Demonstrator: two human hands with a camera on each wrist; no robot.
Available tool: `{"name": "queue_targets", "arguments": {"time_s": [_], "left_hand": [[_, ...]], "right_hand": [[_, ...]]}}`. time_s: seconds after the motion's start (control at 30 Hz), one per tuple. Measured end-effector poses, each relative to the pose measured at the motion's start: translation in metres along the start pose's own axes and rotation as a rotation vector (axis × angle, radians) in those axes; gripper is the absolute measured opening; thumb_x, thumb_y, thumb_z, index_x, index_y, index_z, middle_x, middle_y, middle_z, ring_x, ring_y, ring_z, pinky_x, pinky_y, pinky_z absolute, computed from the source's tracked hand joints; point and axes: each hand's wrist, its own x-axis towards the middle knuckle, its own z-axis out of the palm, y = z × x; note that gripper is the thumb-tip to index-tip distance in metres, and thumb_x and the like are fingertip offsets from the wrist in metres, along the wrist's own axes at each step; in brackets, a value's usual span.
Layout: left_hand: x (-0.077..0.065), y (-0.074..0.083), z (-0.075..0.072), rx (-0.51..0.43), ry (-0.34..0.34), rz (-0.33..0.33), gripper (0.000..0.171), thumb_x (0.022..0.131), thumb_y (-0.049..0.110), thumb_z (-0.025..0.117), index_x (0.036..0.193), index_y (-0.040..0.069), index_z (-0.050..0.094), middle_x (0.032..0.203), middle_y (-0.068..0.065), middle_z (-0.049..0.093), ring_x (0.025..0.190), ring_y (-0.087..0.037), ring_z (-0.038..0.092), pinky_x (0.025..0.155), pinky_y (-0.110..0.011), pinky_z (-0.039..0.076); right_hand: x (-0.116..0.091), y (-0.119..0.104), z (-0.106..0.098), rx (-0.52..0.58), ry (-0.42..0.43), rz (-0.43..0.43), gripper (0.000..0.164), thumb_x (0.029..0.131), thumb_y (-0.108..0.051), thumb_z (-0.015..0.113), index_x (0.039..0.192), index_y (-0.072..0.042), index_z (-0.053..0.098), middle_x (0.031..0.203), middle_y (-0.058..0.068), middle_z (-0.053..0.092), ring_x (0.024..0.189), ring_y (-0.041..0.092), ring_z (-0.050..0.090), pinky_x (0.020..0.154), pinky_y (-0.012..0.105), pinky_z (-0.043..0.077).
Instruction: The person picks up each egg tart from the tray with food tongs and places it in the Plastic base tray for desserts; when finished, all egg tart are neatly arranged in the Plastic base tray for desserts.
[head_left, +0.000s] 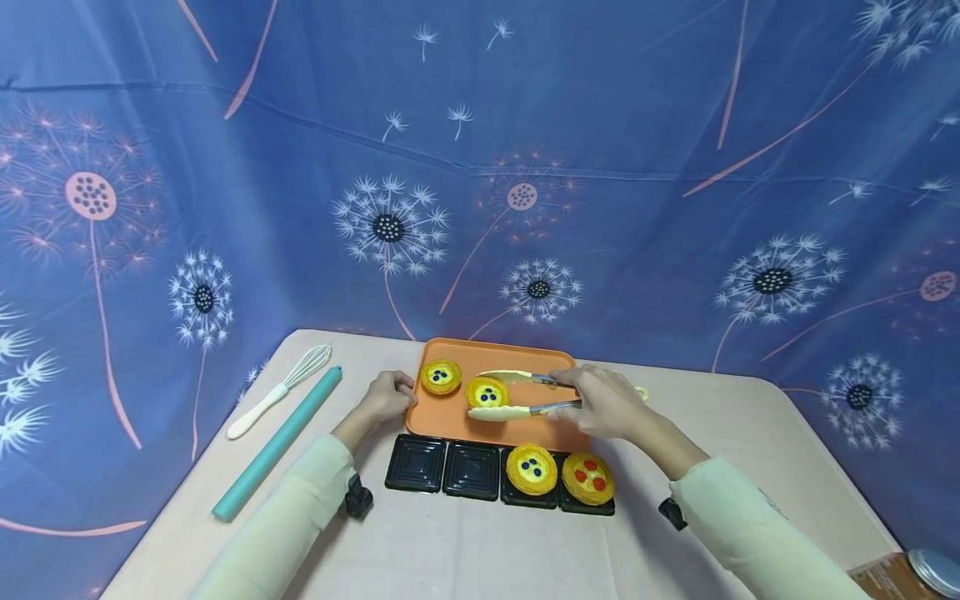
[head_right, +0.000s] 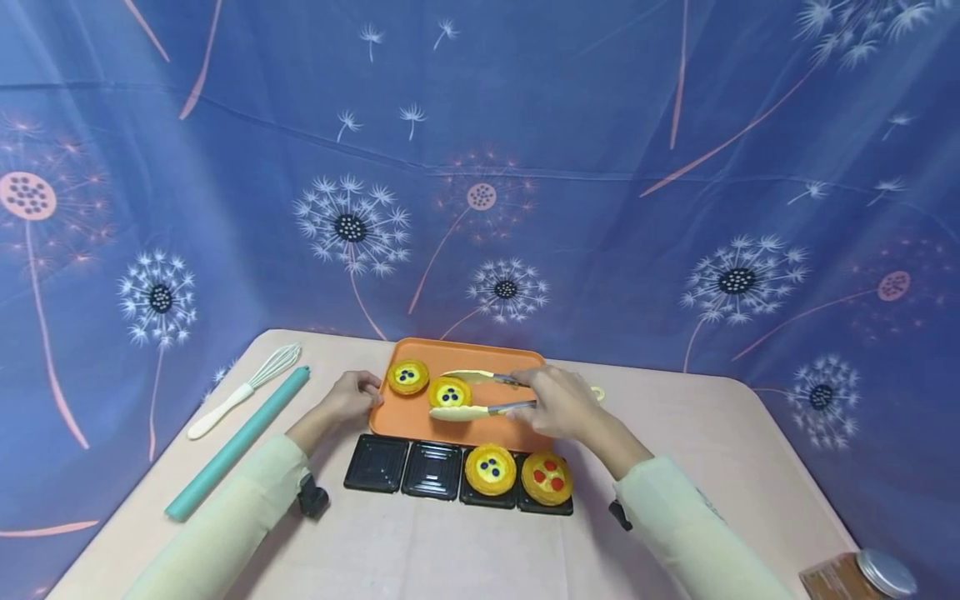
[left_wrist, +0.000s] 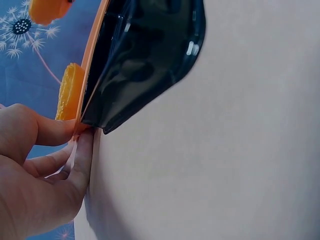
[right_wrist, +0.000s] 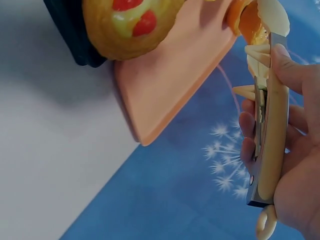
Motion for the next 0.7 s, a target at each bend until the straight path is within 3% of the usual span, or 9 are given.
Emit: {"name": "queue_targets", "arguments": {"time_s": [0.43, 0.7], "left_hand": [[0.0, -0.003, -0.004, -0.002, -0.003, 0.029, 0.022, 0.085, -0.002, 0.065, 0.106, -0.007, 0.061, 0.084, -0.01, 0.057, 0.074, -0.02, 0.053, 0.061, -0.026, 0.044], [-0.001, -0.001, -0.002, 0.002, -0.007, 0.014, 0.021, 0.086, -0.001, 0.064, 0.107, -0.006, 0.062, 0.083, -0.009, 0.054, 0.073, -0.02, 0.05, 0.06, -0.026, 0.042]], "right_hand": [[-0.018, -0.028, -0.001, -0.028, -0.007, -0.102, 0.052, 0.08, -0.032, 0.083, 0.123, -0.006, 0.069, 0.111, 0.003, 0.072, 0.078, 0.011, 0.059, 0.058, 0.027, 0.045], [-0.025, -0.037, -0.001, -0.043, -0.013, -0.14, 0.053, 0.078, -0.034, 0.085, 0.121, -0.008, 0.07, 0.109, 0.001, 0.072, 0.092, 0.02, 0.067, 0.064, 0.033, 0.05]]}}
